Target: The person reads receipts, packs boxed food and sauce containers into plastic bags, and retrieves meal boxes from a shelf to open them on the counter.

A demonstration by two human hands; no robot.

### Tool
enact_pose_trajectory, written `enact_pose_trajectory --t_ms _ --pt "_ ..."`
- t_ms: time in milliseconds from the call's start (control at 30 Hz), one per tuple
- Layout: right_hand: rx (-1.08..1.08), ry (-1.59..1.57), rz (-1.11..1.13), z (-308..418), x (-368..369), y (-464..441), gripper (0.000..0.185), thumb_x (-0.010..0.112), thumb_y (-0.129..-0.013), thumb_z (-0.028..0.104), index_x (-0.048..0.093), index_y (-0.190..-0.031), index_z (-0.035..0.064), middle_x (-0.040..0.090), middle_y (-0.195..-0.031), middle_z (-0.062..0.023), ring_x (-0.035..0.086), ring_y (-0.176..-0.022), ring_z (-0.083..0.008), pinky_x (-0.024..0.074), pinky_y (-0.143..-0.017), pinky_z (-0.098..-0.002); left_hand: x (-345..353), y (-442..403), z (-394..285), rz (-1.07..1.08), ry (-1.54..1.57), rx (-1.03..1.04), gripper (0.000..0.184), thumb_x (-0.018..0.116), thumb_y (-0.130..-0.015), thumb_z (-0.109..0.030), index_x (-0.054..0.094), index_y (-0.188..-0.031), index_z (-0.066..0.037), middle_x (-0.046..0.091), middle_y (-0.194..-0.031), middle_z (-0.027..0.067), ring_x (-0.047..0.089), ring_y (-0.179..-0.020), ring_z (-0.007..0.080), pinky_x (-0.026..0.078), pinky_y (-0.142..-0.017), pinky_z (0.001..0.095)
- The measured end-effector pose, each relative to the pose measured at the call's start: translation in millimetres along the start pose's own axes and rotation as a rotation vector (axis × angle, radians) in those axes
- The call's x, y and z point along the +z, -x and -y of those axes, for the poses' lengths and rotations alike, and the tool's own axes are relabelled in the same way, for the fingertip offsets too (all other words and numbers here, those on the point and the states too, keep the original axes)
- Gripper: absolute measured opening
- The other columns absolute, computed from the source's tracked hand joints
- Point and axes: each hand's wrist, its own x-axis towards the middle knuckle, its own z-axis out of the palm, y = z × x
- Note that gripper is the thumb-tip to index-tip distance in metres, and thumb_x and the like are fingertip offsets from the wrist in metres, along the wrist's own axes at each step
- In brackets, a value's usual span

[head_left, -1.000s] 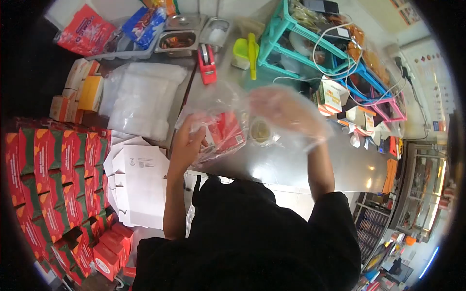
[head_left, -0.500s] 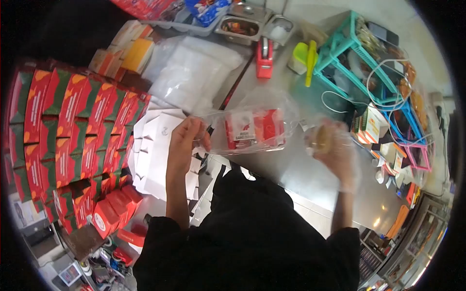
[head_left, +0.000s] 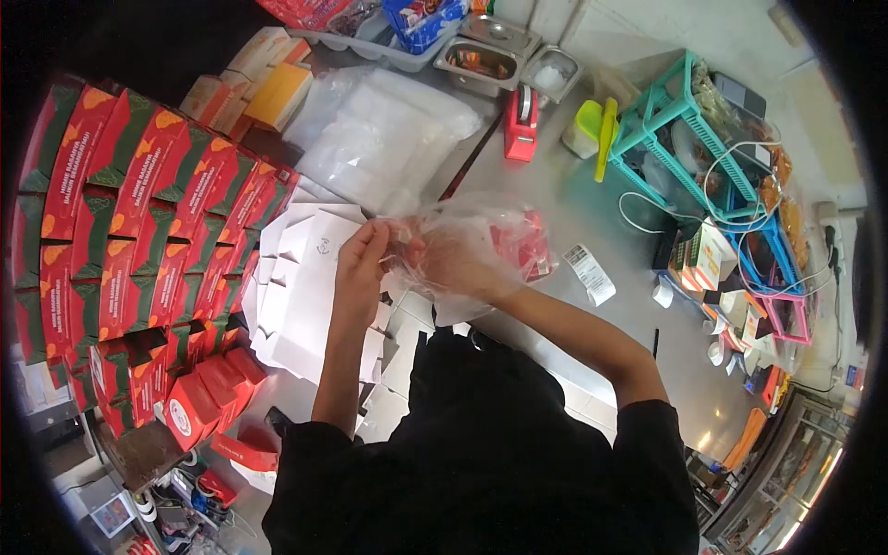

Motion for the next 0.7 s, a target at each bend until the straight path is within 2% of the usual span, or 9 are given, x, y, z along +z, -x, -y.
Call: enact_pose_trajectory --t_ms 33,100,133,200,267,367,467,567,700 --pt "-0.051 -0.358 -0.068 -25.1 31.9 1.5 0.043 0.047 -0.079 0.038 0.048 -0.1 0.0001 0.054 -0.095 -0.0164 0.051 -0.094 -0.0298 0.0379 -0.078 -0.0484 -4.0 1.0 3.4 -0.019 0.038 -0.003 0.024 0.038 -0.093 -0.021 0.052 -0.09 -0.001 0.062 -0.08 0.0119 0.056 -0.064 0.0136 0.045 -0.063 0.0264" --pt "-0.028 -0.679 -0.108 -21.1 43.9 3.8 0.046 0.047 -0.079 0.038 0.047 -0.104 0.0 0.053 -0.097 -0.016 0.05 -0.097 -0.0301 0.0358 -0.081 -0.0502 0.6 6.6 4.8 -0.003 0.032 -0.032 0.023 0.038 -0.092 -0.02 0.052 -0.09 -0.001 0.062 -0.08 0.0121 0.056 -0.064 0.0137 0.045 -0.064 0.0269" --pt "0.046 -0.643 -0.079 -16.2 44.8 6.2 0.048 0.048 -0.079 0.038 0.046 -0.107 0.0003 0.053 -0.098 -0.0156 0.049 -0.098 -0.03 0.0345 -0.083 -0.0502 4.0 9.6 4.8 0.006 0.029 -0.047 0.023 0.039 -0.092 -0.02 0.052 -0.09 -0.001 0.062 -0.081 0.0122 0.056 -0.064 0.0137 0.045 -0.064 0.0272" --pt "0.062 -0.24 -0.111 -4.9 43.9 8.0 0.054 0.049 -0.077 0.039 0.042 -0.115 0.0013 0.052 -0.101 -0.0153 0.048 -0.1 -0.0299 0.0315 -0.087 -0.0499 6.5 16.6 0.5 -0.001 -0.034 0.003 0.022 0.039 -0.092 -0.019 0.051 -0.091 -0.001 0.061 -0.079 0.0116 0.055 -0.065 0.0141 0.044 -0.065 0.026" --pt "-0.056 0.497 -0.229 1.4 42.0 6.4 0.063 0.052 -0.075 0.04 0.037 -0.123 0.0029 0.052 -0.103 -0.0155 0.048 -0.101 -0.0299 0.0281 -0.091 -0.0491 2.7 23.5 -6.1 -0.029 -0.094 0.008 0.021 0.039 -0.092 -0.019 0.051 -0.091 -0.001 0.06 -0.077 0.0108 0.055 -0.065 0.014 0.043 -0.065 0.0254" --pt "0.071 0.405 0.002 13.9 21.7 4.3 0.072 0.055 -0.072 0.042 0.031 -0.128 0.0035 0.05 -0.107 -0.0167 0.047 -0.103 -0.0296 0.0254 -0.094 -0.0475 -8.5 34.7 1.0 -0.039 -0.203 0.012 0.02 0.04 -0.091 -0.019 0.051 -0.09 -0.002 0.06 -0.076 0.0093 0.055 -0.066 0.0133 0.043 -0.066 0.0253" --pt "0.184 0.632 0.056 34.8 14.8 4.1 0.074 0.057 -0.07 0.044 0.031 -0.129 0.0062 0.048 -0.111 -0.017 0.046 -0.104 -0.0305 0.0264 -0.094 -0.048 -16.4 38.3 11.4 -0.118 -0.049 -0.036 0.019 0.042 -0.091 -0.019 0.051 -0.089 -0.003 0.059 -0.076 0.0079 0.054 -0.066 0.0121 0.042 -0.066 0.0255" --pt "-0.094 0.432 0.101 25.8 -31.7 21.9 0.08 0.064 -0.062 0.045 0.034 -0.128 0.0092 0.043 -0.119 -0.0149 0.041 -0.111 -0.0283 0.0274 -0.097 -0.045 -22.1 36.3 15.7 -0.189 0.029 -0.036 0.018 0.044 -0.09 -0.02 0.05 -0.088 -0.004 0.058 -0.073 0.0065 0.052 -0.065 0.0116 0.042 -0.065 0.0254" --pt "-0.087 0.338 0.158 -33.1 -50.6 38.9 0.08 0.067 -0.061 0.042 0.035 -0.127 0.0087 0.043 -0.12 -0.0148 0.04 -0.112 -0.0289 0.0307 -0.097 -0.0368 -7.3 29.1 17.1 -0.206 0.045 -0.061 0.017 0.046 -0.089 -0.021 0.05 -0.086 -0.004 0.055 -0.07 0.0047 0.051 -0.064 0.0112 0.041 -0.064 0.0249"
